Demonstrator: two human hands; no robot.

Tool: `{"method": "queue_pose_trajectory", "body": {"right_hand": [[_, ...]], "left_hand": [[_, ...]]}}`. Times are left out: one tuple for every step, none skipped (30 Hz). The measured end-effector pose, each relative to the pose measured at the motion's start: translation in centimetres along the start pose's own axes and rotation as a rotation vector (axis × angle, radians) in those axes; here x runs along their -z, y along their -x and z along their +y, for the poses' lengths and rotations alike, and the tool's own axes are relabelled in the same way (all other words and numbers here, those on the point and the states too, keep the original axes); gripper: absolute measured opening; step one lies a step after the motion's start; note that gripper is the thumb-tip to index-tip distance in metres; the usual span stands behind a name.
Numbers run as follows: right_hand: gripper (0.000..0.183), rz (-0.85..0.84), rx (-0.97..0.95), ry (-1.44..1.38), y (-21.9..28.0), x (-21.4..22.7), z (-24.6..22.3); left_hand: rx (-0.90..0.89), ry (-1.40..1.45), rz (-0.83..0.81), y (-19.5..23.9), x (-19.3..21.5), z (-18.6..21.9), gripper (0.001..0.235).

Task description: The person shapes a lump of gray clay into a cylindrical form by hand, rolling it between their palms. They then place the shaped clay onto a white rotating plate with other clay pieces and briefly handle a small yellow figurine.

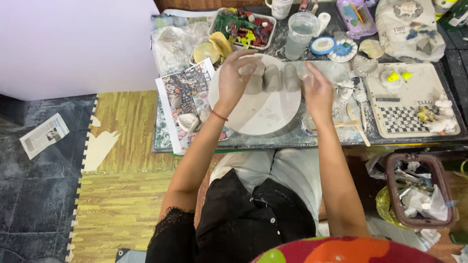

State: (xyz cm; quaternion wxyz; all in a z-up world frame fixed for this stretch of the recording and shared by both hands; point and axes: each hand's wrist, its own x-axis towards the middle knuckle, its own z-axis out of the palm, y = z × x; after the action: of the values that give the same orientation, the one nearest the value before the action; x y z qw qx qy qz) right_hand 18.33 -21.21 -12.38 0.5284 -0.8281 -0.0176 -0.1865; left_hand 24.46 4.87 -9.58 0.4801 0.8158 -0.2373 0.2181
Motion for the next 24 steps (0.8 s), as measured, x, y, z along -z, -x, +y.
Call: {"method": "queue_pose_trajectory", "body": {"right_hand": [[0.053,-0.077,-0.075,0.121,-0.1,-0.2,-0.5],[0.058,-0.153,-0.15,0.241,-0.1,-0.5,-1.0],[0.058,-0.116,-0.034,0.246,-0.1,-0.9,-1.3],[0.058,-0.085,0.079,0.251,0.2,-1.5,-1.5],[0.058,-0.056,0.192,0.254,0.6,-1.9,-1.6],[0.056,-0.048,0.188,0.243,0.7,-2.4,-1.6],[0.053,-0.04,0.183,0.233,0.9,-2.7,-1.6],[0.051,-0.032,0.181,0.22,0.8,-2.9,-1.7],[0.05,-0.012,0.165,0.198,0.7,-3.1,-1.8],[0.048,0.014,0.146,0.175,0.7,-3.1,-1.8],[0.047,0.039,0.127,0.153,0.5,-3.1,-1.8],[0.044,0.014,0.052,0.109,0.6,-3.0,-1.9],[0.041,-0.011,-0.022,0.066,0.7,-2.9,-2.1],[0.039,-0.035,-0.095,0.022,0.6,-2.8,-2.1],[0.039,-0.047,-0.072,0.033,0.7,-2.7,-2.3],[0.04,-0.059,-0.047,0.044,0.6,-2.7,-2.4],[0.04,-0.071,-0.021,0.055,0.5,-2.8,-2.4],[0.041,-0.083,-0.018,0.062,0.6,-2.9,-2.4],[0.043,-0.095,-0.016,0.069,0.6,-3.0,-2.2],[0.045,-0.113,-0.011,0.073,0.5,-3.3,-2.1],[0.038,-0.08,-0.009,0.064,0.1,-3.7,-2.0],[0.032,-0.054,0.003,0.054,-0.7,-3.9,-1.8],[0.025,-0.028,0.015,0.043,-1.5,-4.2,-1.7],[0.029,-0.049,0.011,-0.013,-2.1,-4.5,-1.6]], "left_hand": [[-0.004,-0.059,-0.022,0.0,0.0,0.5,0.026],[-0.009,-0.118,-0.044,0.0,-0.1,1.0,0.029],[-0.073,-0.16,-0.092,-0.1,-0.3,1.3,0.048],[-0.13,-0.2,-0.142,0.2,-0.5,1.5,0.069],[-0.187,-0.239,-0.192,0.4,-0.7,1.5,0.091],[-0.187,-0.264,-0.241,0.4,-1.0,1.4,0.097],[-0.187,-0.288,-0.289,0.4,-1.4,1.4,0.104],[-0.189,-0.315,-0.337,0.2,-1.7,1.2,0.111],[-0.167,-0.3,-0.348,0.0,-1.9,1.0,0.109],[-0.151,-0.284,-0.362,-0.3,-2.3,0.9,0.106],[-0.133,-0.268,-0.376,-0.6,-2.5,0.7,0.104],[-0.149,-0.32,-0.38,-0.6,-2.8,0.6,0.102],[-0.165,-0.373,-0.383,-0.6,-2.9,0.5,0.1],[-0.182,-0.425,-0.386,-0.7,-3.0,0.4,0.098],[-0.151,-0.424,-0.39,-0.8,-3.1,0.4,0.096],[-0.122,-0.424,-0.391,-0.9,-3.1,0.3,0.093],[-0.093,-0.424,-0.392,-1.1,-3.2,0.2,0.091],[-0.086,-0.412,-0.39,-1.0,-3.2,0.3,0.09],[-0.079,-0.401,-0.389,-0.9,-3.2,0.3,0.089],[-0.067,-0.393,-0.384,-0.9,-3.2,0.2,0.087],[-0.066,-0.38,-0.383,-0.8,-3.2,0.1,0.088],[-0.062,-0.371,-0.371,-0.9,-3.3,0.0,0.089],[-0.058,-0.362,-0.359,-1.0,-3.4,-0.2,0.089],[-0.052,-0.364,-0.354,-0.9,-3.5,-0.3,0.09]]}}
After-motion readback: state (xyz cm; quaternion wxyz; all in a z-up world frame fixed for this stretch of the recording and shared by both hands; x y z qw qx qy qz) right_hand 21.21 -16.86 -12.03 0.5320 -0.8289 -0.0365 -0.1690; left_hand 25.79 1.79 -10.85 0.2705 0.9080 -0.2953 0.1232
